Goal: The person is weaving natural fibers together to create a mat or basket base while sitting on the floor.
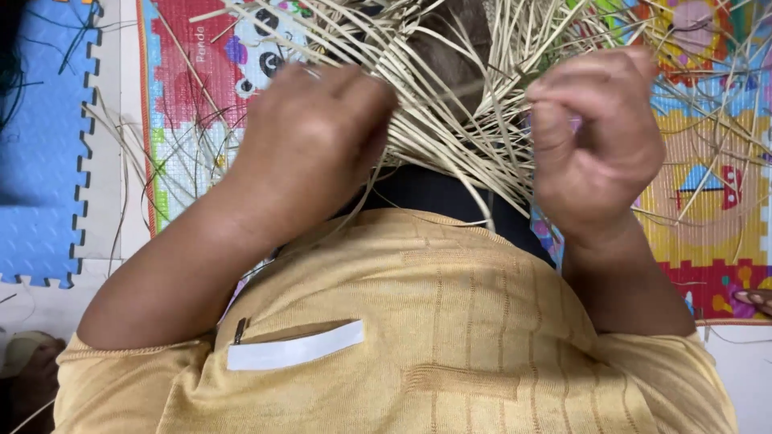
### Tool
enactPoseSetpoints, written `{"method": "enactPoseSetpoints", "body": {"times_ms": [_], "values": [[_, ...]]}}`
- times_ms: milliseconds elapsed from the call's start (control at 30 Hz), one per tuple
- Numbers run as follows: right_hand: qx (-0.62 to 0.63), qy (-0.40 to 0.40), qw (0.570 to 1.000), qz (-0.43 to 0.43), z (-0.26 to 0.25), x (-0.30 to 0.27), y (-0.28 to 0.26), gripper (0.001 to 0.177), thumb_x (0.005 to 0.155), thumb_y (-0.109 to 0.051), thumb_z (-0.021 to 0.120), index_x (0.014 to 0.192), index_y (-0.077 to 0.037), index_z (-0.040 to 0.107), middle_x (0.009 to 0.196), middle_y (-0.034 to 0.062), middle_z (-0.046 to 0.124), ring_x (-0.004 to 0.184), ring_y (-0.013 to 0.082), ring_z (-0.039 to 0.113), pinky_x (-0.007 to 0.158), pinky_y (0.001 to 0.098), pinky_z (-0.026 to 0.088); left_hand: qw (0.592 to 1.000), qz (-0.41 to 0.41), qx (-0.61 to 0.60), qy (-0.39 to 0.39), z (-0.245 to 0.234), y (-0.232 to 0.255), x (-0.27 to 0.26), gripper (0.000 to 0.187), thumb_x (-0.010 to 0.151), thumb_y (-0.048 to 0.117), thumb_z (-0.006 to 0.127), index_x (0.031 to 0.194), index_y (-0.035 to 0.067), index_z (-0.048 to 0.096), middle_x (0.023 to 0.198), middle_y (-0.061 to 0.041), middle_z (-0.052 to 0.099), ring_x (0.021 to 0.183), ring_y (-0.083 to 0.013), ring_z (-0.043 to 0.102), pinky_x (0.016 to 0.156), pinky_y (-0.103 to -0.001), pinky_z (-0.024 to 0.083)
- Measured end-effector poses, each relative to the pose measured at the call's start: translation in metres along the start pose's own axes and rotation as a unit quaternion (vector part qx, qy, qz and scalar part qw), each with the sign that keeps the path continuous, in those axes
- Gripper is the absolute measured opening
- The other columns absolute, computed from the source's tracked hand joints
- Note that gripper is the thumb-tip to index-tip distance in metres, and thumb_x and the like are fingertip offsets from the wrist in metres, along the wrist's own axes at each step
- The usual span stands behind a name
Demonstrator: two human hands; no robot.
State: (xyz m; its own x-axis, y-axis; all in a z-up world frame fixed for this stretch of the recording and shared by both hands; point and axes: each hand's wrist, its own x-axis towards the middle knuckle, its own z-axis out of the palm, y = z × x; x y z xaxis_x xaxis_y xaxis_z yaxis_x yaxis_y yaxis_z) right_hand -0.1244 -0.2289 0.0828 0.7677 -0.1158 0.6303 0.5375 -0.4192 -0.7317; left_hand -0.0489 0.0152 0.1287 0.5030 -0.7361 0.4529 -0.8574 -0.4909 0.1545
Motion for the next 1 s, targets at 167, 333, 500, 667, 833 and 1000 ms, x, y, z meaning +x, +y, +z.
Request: {"method": "enactPoseSetpoints", "body": {"times_ms": [167,333,500,667,833,1000], "values": [[-0.165,-0.193,0.957,-0.141,0.03,0.001,0.0,0.022,0.091,0.002,0.063,0.112,0.002,0.068,0.105,0.0154,0.071,0.099,0.0279,0.062,0.102,0.0464,0.028,0.999,0.051,-0.007,-0.008,0.025,0.012,-0.007,0.013,0.094,0.005,0.078,0.089,0.007,0.065,0.075,-0.004,0.067,0.06,-0.0139,0.06,0.063,-0.031,0.048],[-0.179,-0.204,0.955,-0.12,0.038,-0.003,0.006,0.009,0.091,-0.003,0.065,0.1,-0.004,0.069,0.084,0.0045,0.063,0.079,0.0194,0.051,0.087,0.0365,0.032,0.999,0.005,-0.054,0.002,0.031,0.012,-0.023,0.02,0.081,0.003,0.075,0.085,0.01,0.056,0.072,-0.003,0.061,0.059,-0.0202,0.057,0.068,-0.036,0.047],[-0.271,-0.185,0.939,-0.098,0.027,-0.006,0.04,0.009,0.096,-0.005,0.067,0.094,-0.011,0.073,0.08,0.001,0.071,0.075,0.015,0.059,0.089,0.0377,0.034,0.993,-0.076,-0.085,0.009,0.04,-0.01,-0.064,0.026,0.076,-0.002,0.074,0.083,0.011,0.053,0.068,-0.001,0.061,0.056,-0.0192,0.056,0.068,-0.037,0.05],[-0.427,-0.088,0.898,-0.057,-0.009,-0.012,0.086,0.018,0.101,0.003,0.071,0.104,-0.014,0.076,0.093,-0.0009,0.078,0.076,0.0123,0.061,0.094,0.0362,0.037,0.956,-0.285,-0.021,0.057,0.057,-0.064,-0.142,0.023,0.083,-0.014,0.07,0.088,0.005,0.057,0.077,-0.005,0.064,0.061,-0.0149,0.058,0.055,-0.026,0.053],[-0.529,-0.026,0.848,-0.001,-0.053,-0.029,0.13,0.016,0.105,-0.001,0.075,0.106,-0.017,0.078,0.093,-0.0041,0.079,0.072,0.0096,0.058,0.095,0.0339,0.036,0.879,-0.464,0.074,0.074,0.073,-0.127,-0.227,0.016,0.093,-0.008,0.066,0.09,0.005,0.057,0.075,-0.005,0.061,0.059,-0.0152,0.053,0.052,-0.03,0.049],[-0.577,0.04,0.816,0.0,-0.098,-0.044,0.163,0.018,0.102,0.0,0.075,0.104,-0.017,0.08,0.089,-0.004,0.077,0.067,0.0106,0.056,0.096,0.0318,0.035,0.821,-0.542,0.143,0.111,0.076,-0.175,-0.302,0.016,0.096,-0.008,0.061,0.093,0.006,0.054,0.082,-0.004,0.06,0.062,-0.0132,0.055,0.054,-0.03,0.053]]}}
